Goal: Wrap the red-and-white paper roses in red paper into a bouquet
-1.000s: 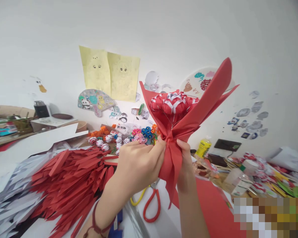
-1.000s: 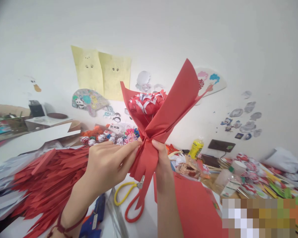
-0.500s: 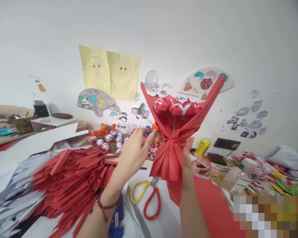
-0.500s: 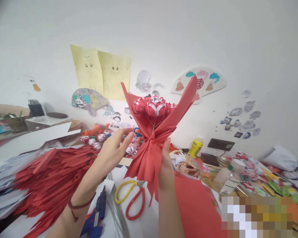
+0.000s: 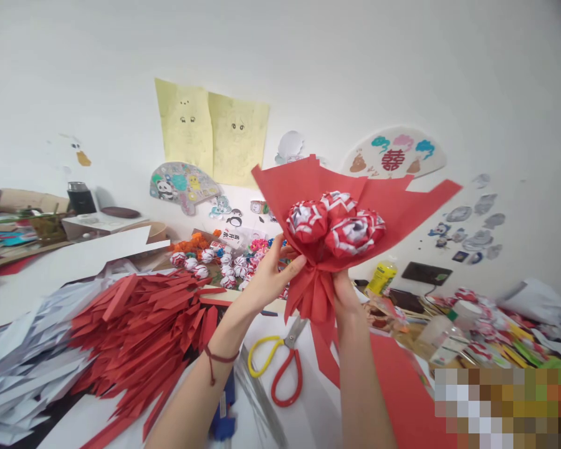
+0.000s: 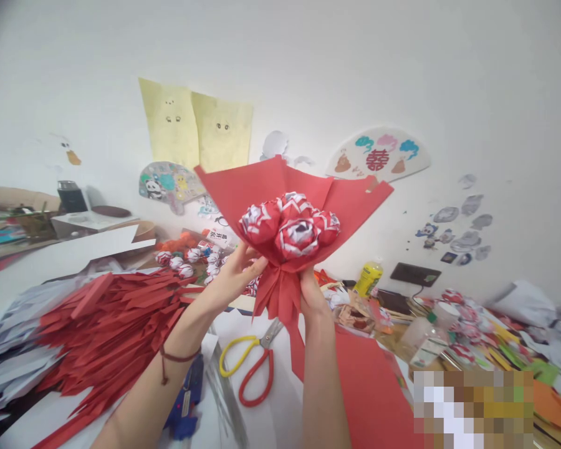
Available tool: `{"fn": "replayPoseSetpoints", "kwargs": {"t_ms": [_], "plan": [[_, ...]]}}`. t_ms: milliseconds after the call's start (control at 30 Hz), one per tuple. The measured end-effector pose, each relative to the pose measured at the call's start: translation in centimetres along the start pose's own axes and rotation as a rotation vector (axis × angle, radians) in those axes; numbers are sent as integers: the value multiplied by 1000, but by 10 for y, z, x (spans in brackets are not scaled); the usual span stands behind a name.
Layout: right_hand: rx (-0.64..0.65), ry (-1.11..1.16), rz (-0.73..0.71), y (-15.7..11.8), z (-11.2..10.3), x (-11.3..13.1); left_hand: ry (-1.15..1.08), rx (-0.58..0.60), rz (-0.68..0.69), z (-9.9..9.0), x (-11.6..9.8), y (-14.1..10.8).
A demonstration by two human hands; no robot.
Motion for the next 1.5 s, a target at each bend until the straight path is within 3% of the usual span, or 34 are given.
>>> {"fn": "replayPoseSetpoints", "kwargs": {"t_ms": [167,333,467,567,667,800,967,1067,1267,1400,1500], "plan": [[18,-53,2,12,-2,2,-53,-70,-9,1,22,4],[60,-97,-72,15,7,5,-83,-286,-58,2,47,7],[93,-77,49,14,9,2,-128,-395,-120,5,61,8],[122,-60,152,11,4,0,-269,-398,-159,4,61,8],[216,-63,166,7,3,2,-412,-382,-243,1,54,7],[324,-139,214,0,6,6,-458,-444,-358,-6,48,5],[302,-213,260,-1,9,5,-470,-435,-317,-6,47,6],[281,-226,230,1,10,2,-425,-412,-250,-6,48,8],[277,-205,205,4,6,-2,-146,-250,-137,-14,51,12],[253,-155,187,6,1,-1,180,-438,-59,-32,42,10],[225,-104,146,7,1,3,265,-546,27,-42,26,4]]}}
Point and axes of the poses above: each hand's wrist, its own y-axis towards the middle knuckle, its own z-axis out of the palm, x = y × z, the point moved 3 cm from there along y, towards the middle knuckle, and after that the axes turned 1 degree about -x, right-handed, at the moved point
